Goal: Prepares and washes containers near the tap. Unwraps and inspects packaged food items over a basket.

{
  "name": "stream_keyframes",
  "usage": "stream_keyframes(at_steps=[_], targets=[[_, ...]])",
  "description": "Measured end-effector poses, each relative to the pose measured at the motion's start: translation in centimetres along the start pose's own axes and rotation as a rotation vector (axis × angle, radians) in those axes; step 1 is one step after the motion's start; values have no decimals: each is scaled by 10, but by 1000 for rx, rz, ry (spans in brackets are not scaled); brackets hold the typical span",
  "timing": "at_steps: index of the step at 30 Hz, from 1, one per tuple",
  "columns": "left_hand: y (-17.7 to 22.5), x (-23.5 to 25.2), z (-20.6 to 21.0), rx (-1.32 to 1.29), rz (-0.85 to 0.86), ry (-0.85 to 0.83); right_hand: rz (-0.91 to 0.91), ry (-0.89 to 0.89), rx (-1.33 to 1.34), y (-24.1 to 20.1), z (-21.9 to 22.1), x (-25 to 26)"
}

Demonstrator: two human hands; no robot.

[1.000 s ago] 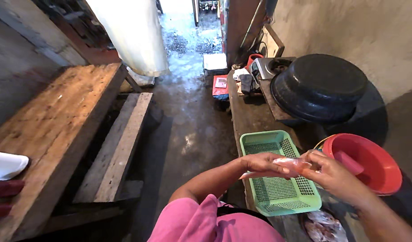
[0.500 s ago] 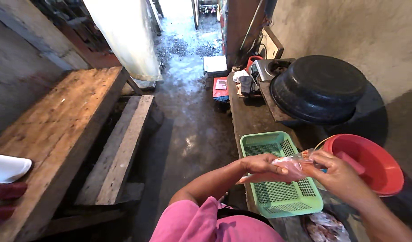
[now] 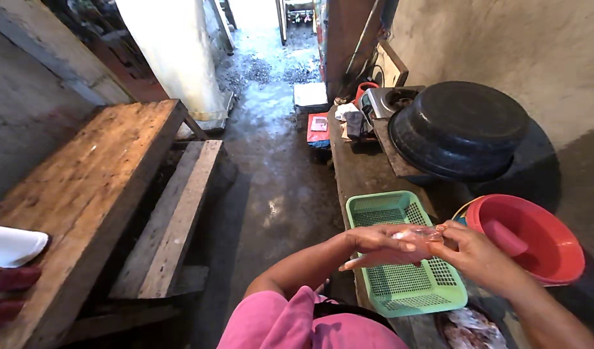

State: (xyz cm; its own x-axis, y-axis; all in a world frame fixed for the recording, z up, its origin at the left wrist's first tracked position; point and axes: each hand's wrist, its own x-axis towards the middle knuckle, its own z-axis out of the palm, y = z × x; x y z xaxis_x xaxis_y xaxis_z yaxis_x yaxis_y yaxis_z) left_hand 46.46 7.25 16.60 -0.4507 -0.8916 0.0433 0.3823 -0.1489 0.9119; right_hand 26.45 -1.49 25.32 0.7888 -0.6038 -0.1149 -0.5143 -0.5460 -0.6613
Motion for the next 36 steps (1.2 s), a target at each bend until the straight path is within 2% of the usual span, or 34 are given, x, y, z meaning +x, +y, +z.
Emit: stream_keyframes(at_steps=[4,7,11,14,16,20,22,26,31,36], targets=[[2,3,0,52,4,1,125,-24,142,4,0,2],[-1,5,0,56,0,2,171,48,131,7,7,1],[1,7,2,80,-14,12,163,179,75,7,18,0],[2,10,1,40,39,-17,117,241,87,11,23,-2],[1,12,0,52,51,-25,111,207,113,11,22,-2],[-1,10,1,83,-25,-8,180,-14,191,11,18,3],[-3,10,0,96,-25,-13,178,-69,238,13,17,4],[-1,9,1,123,-20,-6,146,-72,218,17,18,3],[2,9,1,164,-42,-4,124,-171,29,13,16,4],[2,12,0,171,6,-8,117,-89,160,20,26,3]])
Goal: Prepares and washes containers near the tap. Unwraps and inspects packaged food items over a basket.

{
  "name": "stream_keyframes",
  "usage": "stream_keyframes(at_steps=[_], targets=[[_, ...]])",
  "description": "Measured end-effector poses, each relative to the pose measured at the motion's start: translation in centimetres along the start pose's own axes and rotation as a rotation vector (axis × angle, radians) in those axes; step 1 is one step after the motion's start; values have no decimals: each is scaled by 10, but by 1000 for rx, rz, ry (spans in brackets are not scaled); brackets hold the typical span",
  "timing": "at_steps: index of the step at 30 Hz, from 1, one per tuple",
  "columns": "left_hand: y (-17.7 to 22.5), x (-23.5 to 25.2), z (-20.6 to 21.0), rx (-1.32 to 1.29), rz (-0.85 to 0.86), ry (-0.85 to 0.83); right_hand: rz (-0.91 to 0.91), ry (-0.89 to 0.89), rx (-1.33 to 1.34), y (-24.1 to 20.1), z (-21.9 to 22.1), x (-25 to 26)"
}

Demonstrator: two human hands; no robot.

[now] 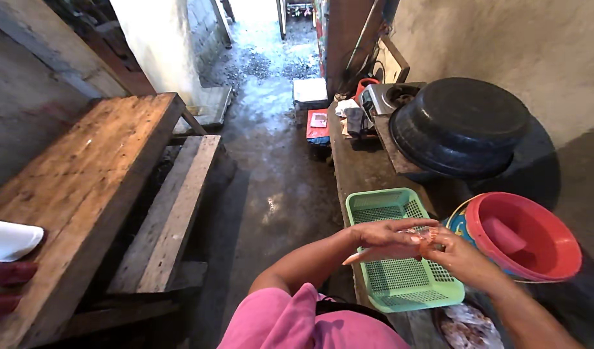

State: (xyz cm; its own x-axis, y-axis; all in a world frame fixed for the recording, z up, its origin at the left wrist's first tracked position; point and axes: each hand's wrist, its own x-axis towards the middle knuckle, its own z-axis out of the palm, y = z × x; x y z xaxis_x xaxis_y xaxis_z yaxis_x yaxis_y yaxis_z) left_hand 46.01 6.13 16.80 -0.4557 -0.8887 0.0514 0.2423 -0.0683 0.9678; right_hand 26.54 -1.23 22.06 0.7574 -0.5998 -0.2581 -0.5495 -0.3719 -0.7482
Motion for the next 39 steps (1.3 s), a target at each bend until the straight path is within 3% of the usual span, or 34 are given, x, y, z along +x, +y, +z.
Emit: stream_keyframes(at_steps=[5,13,18,22,25,27,31,34,36,39], targets=[[-4,7,-1,31,15,5,-15,102,32,6,5,0],[-1,11,1,102,-138,29,63,-55,123,-5,-11,-4],[-33,26,0,48,-44,18,9,156,212,11,-5,-22],[-42,32,0,-76,-79,-48,-55,430,79,18,-2,-30],[-72,47,-28,-213,-112,-272,68,615,43,5,3,-42],[-99,53,-56,-230,-108,-311,194,699,95,1,7,-36],[-91,64,-45,-130,-132,-253,282,801,250,5,-5,-46],[-71,72,-20,-85,-134,-247,312,907,357,38,4,-15],[-67,75,-15,-76,-143,-261,410,809,342,30,-6,-31],[-61,79,-2,-60,-118,-290,348,557,182,40,-16,-39]])
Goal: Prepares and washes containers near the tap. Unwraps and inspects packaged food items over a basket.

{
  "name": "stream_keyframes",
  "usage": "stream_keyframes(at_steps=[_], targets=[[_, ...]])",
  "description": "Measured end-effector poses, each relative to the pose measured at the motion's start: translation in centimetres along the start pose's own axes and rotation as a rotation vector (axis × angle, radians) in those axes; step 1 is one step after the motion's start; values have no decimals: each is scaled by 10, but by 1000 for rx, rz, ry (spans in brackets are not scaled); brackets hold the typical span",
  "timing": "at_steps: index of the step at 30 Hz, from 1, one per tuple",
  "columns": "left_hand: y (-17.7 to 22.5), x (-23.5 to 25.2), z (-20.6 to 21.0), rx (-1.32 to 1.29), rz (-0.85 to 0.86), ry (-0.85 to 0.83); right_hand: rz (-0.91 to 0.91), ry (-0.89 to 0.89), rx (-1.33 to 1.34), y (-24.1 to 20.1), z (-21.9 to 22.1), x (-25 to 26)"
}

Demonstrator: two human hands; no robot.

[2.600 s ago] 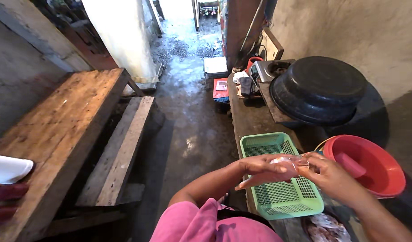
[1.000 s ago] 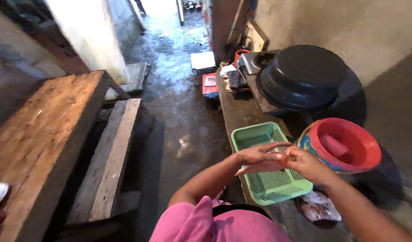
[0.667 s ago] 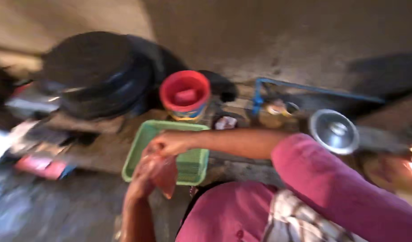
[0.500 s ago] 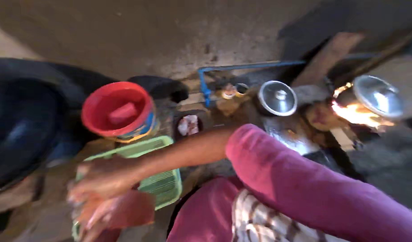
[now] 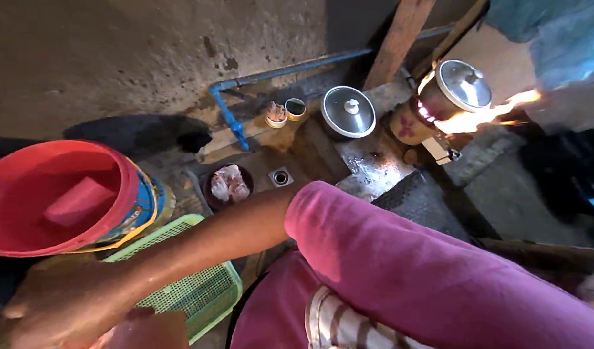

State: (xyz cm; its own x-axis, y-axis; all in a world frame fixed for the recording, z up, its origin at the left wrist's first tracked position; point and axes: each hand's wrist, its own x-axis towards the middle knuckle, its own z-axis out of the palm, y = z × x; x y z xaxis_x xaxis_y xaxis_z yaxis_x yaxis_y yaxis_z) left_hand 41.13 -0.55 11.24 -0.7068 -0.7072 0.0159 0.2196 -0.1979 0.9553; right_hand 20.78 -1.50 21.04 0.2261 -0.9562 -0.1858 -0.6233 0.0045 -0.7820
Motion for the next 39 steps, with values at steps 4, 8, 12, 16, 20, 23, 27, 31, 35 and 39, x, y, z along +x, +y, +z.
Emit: stream_keyframes(at_steps=[4,8,12,16,20,23,27,31,35,39], targets=[[6,-9,10,44,-101,59,-133,-130,-37,-1,-11,-12],[16,-23,8,2,-123,20,-507,76,-54,17,-9,9],[2,-39,-12,-139,-194,-78,-382,4,-29,18,-23,31],[6,-57,-4,-215,-427,166,-128,-82,450,35,-22,48],[17,-84,-14,-96,-604,340,128,122,762,72,0,50],[14,-119,-45,-14,-798,254,294,255,806,101,29,37],[0,-173,-80,41,-1085,301,450,357,816,153,74,27],[3,-217,-96,22,-1185,462,514,378,695,186,108,35],[12,-228,-95,-78,-993,735,607,354,668,181,132,38],[6,-221,-100,-272,-705,710,738,-21,502,182,142,37]])
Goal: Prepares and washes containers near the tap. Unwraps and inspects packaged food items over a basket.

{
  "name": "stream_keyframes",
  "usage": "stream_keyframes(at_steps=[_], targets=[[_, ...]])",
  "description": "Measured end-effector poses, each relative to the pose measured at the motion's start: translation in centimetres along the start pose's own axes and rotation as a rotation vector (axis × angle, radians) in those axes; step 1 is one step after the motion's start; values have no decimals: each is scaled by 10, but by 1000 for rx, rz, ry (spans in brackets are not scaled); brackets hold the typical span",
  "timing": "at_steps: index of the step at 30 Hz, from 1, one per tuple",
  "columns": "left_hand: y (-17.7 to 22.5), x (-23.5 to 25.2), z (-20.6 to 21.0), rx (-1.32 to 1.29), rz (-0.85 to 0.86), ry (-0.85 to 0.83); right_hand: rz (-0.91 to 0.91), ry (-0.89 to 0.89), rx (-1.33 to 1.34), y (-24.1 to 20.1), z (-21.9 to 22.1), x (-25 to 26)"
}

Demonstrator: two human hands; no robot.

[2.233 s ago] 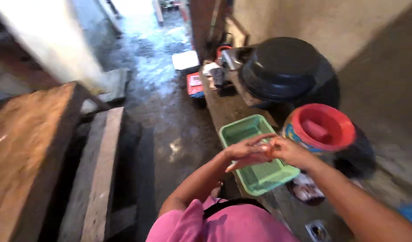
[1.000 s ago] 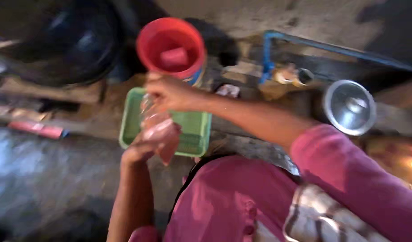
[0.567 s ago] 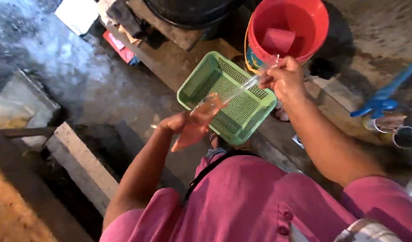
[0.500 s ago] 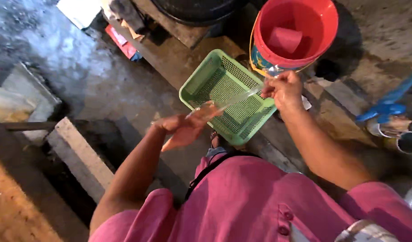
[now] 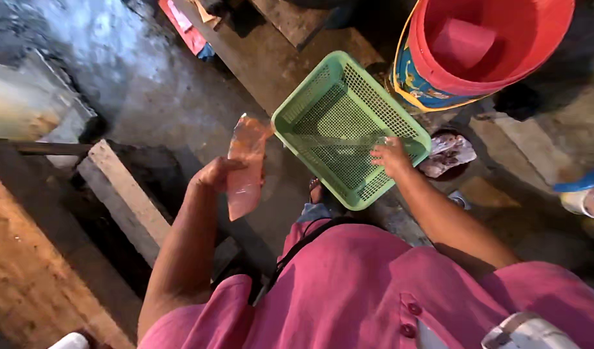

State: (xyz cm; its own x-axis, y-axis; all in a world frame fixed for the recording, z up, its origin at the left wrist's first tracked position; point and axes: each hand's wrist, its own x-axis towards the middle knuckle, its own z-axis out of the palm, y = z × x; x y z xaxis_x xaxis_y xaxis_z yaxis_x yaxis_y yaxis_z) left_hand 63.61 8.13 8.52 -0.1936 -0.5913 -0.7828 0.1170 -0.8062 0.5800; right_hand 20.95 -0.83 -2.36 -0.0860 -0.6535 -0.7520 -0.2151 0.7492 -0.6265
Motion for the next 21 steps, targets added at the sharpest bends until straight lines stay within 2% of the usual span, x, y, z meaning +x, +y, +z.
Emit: stream_keyframes(at_steps=[2,5,7,9,11,14,15,18,21], targets=[[6,7,22,-56,57,-37,41,-74,-333,-6,-3,-4],[14,25,52,-72,81,-140,-80,-16,-913,-42,-10,-32],[23,34,79,-15,100,-188,-129,19,-1116,-68,-16,-53],[28,45,96,22,92,-247,-160,-28,-1199,-94,-23,-67],[31,57,108,66,78,-279,-314,-71,-1149,-111,-31,-73],[35,71,117,48,8,-437,-736,-95,-716,-119,-36,-79],[35,73,121,55,6,-459,-809,-150,-569,-120,-34,-79],[37,76,130,113,10,-513,-766,-369,-344,-124,-25,-76],[41,73,142,182,11,-524,-638,-541,-340,-130,-20,-75]])
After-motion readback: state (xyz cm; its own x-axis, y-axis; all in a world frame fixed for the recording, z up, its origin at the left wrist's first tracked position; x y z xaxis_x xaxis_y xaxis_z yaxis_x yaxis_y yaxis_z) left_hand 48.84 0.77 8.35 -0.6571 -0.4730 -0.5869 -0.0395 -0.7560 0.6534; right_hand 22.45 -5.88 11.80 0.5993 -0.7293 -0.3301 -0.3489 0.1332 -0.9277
